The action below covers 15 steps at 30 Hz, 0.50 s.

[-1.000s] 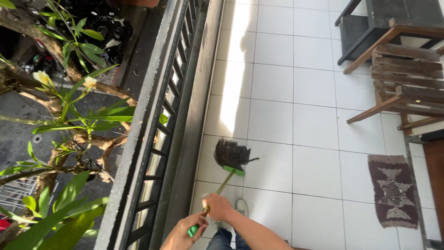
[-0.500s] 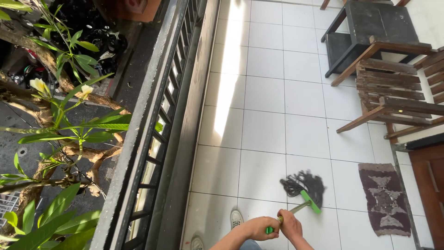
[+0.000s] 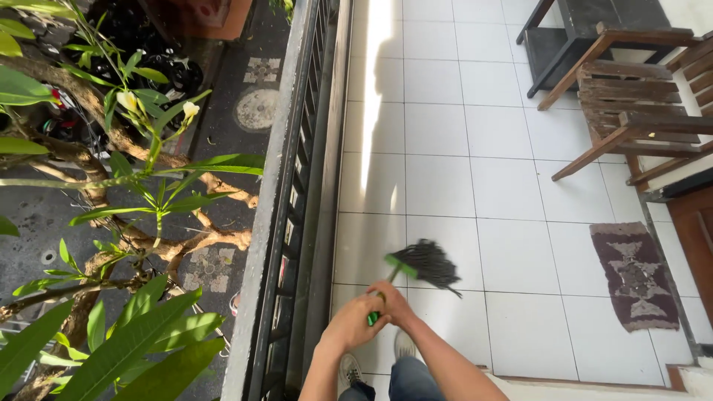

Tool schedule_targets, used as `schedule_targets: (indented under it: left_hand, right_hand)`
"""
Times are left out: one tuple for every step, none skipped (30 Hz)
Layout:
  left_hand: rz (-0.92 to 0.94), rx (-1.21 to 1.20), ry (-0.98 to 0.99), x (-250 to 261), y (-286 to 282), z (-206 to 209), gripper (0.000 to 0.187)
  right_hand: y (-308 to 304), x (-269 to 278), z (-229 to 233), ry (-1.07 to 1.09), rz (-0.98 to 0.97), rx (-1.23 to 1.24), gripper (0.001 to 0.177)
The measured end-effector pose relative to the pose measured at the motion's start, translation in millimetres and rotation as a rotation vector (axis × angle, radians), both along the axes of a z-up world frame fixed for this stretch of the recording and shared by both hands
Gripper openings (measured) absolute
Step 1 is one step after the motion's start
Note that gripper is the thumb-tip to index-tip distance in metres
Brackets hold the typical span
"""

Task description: The person mops a tiled balcony and adjacent hallway using a green-handled mop. They move the mop back and forth across white tiles and wood-patterned tiles, passing a drying rack, wooden chairs, and a bucket.

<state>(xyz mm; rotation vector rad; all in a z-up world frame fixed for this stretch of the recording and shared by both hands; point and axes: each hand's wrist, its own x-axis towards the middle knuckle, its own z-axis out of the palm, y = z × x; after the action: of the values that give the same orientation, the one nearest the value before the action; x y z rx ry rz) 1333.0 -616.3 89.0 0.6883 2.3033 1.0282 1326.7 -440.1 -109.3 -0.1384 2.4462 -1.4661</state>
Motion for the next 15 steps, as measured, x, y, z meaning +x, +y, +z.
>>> schedule_targets:
  left_hand:
    - [-0.002,0.001,0.010,7,-6,0,0.020]
    - [0.026,-0.020,0.059,14,-11,0,0.017]
    - [0.055,-0.038,0.104,22,-14,-1,0.015]
    - [0.056,-0.034,0.110,30,-13,-3,0.015]
    - [0.029,-0.038,0.094,42,-12,-5,0.019]
    - [0.001,-0.042,0.079,54,-9,-9,0.024]
    - [0.001,-0.043,0.073,66,-7,-7,0.024]
    - [0.015,-0.018,0.044,78,-5,-5,0.023]
    - [0.031,0.008,0.016,89,-1,-2,0.022]
    - [0.032,0.010,0.013,99,0,-8,0.022]
    - [0.044,0.032,-0.005,109,3,-14,0.021]
    - [0.057,0.053,-0.022,119,5,-19,0.021]
    - [0.063,0.056,-0.021,127,13,-30,0.021]
    - [0.083,0.128,-0.061,136,21,-41,0.021]
    - [0.104,0.200,-0.101,145,28,-53,0.023]
  right_hand:
    - [-10,5,16,0.010,-0.002,0.001,0.024]
    - [-20,11,31,0.015,0.028,-0.080,0.021]
    - [-27,18,46,0.017,0.061,-0.159,0.020]
    - [-27,20,43,0.023,0.062,-0.155,0.020]
    - [-27,27,39,0.005,0.170,-0.051,0.004]
    - [-27,34,35,-0.014,0.277,0.054,0.021]
    - [-26,44,33,-0.019,0.278,0.053,0.021]
    - [-24,53,30,-0.012,0.307,0.059,0.018]
    - [-21,62,29,-0.003,0.337,0.069,0.016]
    - [-16,72,33,-0.007,0.338,0.070,0.016]
    - [-9,82,37,-0.084,0.327,0.126,0.012]
    - [-2,92,41,-0.162,0.314,0.182,0.013]
    - [9,101,46,-0.161,0.321,0.186,0.013]
    - [21,111,51,-0.185,0.316,0.254,0.012]
    - [31,121,55,-0.209,0.312,0.320,0.013]
